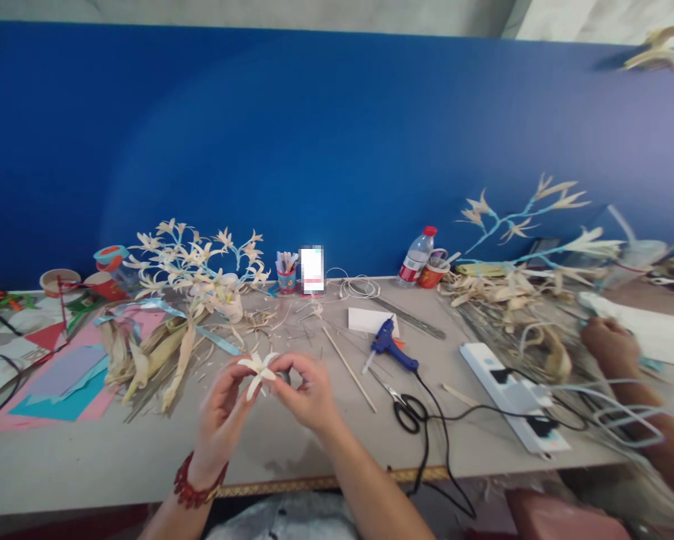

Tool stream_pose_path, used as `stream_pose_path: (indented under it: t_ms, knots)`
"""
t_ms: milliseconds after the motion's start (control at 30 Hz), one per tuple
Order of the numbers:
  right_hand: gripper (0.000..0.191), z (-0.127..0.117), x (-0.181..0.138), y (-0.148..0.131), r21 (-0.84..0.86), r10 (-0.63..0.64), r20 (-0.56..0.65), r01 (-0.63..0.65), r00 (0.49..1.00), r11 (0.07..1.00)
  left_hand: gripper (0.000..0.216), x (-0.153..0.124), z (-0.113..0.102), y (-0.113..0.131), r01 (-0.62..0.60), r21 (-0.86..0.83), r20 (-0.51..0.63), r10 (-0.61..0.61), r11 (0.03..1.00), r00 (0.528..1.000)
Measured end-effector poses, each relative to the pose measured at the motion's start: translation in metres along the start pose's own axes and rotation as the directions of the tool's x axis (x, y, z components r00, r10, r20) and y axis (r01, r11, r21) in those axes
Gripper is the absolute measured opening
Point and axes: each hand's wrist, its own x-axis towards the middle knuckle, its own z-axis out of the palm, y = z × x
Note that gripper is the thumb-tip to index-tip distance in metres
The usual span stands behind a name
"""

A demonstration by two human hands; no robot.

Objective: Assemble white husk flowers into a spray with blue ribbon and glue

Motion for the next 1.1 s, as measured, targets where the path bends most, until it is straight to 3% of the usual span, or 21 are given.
stream_pose_path:
  t_ms: [200, 433, 633, 867, 1100]
  knots:
    - [0.017, 0.001, -0.001, -0.003, -0.008, 0.072, -0.025, -0.073, 0.997, 0.997, 0.010, -0.002, 0.004, -0.006, 0.093, -0.064, 0.134, -0.084, 0.994, 0.987]
    - [0.014, -0.001, -0.001, -0.006, 0.014, 0.111, 0.023, -0.111, 0.994, 0.994, 0.010, -0.002, 0.007, -0.005, 0.125, -0.108, 0.088, -0.116, 0.986, 0.989]
    - [0.010, 0.000, -0.001, -0.019, -0.165, 0.013, -0.049, -0.021, 0.999, 0.986, 0.010, -0.004, 0.007, -0.007, 0.129, -0.111, 0.052, -0.124, 0.985, 0.991]
    - [0.011, 0.000, -0.004, -0.012, 0.067, 0.112, 0.020, -0.113, 0.994, 0.991, 0.005, -0.004, 0.004, -0.009, 0.078, -0.111, 0.083, -0.069, 0.991, 0.994]
    - [0.017, 0.002, -0.001, -0.014, 0.286, 0.188, 0.054, -0.195, 0.981, 0.938, 0.005, -0.003, 0.002, -0.006, 0.093, -0.114, 0.112, -0.081, 0.989, 0.990]
